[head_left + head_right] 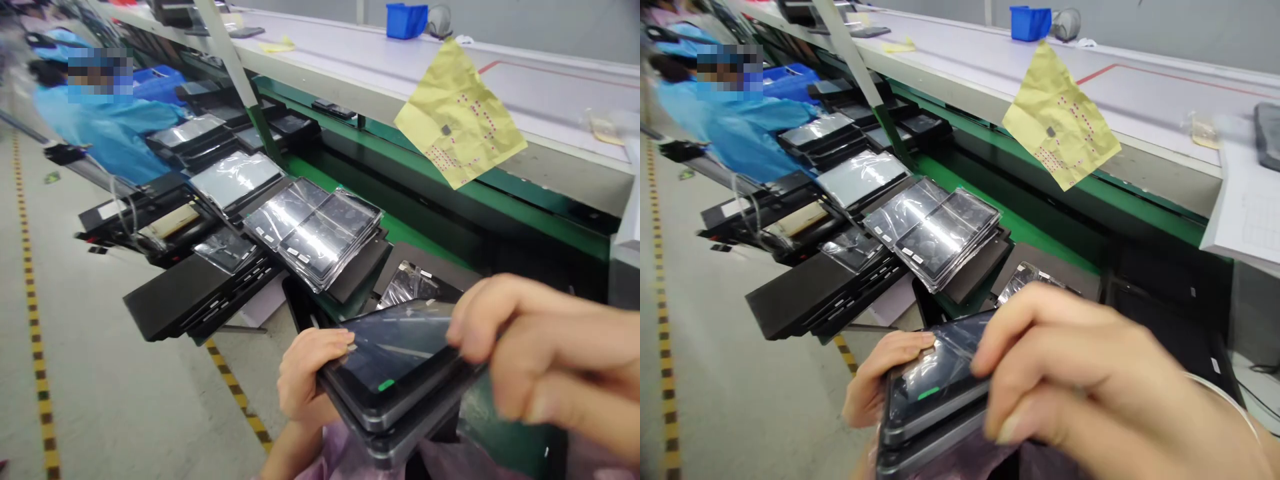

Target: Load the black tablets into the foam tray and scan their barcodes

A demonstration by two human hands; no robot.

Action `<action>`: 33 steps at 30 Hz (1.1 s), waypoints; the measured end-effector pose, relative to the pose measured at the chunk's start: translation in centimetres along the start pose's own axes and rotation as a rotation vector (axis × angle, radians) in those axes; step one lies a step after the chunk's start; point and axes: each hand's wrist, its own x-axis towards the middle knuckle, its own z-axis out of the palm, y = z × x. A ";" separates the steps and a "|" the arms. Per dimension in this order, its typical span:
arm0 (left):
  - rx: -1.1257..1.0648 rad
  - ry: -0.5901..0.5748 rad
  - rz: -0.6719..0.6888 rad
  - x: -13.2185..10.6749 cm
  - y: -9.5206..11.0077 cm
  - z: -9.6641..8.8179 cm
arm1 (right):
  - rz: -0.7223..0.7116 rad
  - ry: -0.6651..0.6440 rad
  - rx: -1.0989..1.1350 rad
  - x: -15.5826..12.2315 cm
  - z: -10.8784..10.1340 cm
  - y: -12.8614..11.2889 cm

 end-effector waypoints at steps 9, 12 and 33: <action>0.029 -0.048 0.020 -0.1 0.7 0.2 | 0.034 -0.100 0.137 0.9 2.6 -2.1; 0.015 -0.062 0.006 -0.3 0.7 0.2 | 0.025 -0.086 0.120 0.5 2.8 -2.4; -0.018 -0.032 -0.034 -0.7 1.0 0.5 | -0.109 0.048 -0.038 -1.3 3.3 -1.8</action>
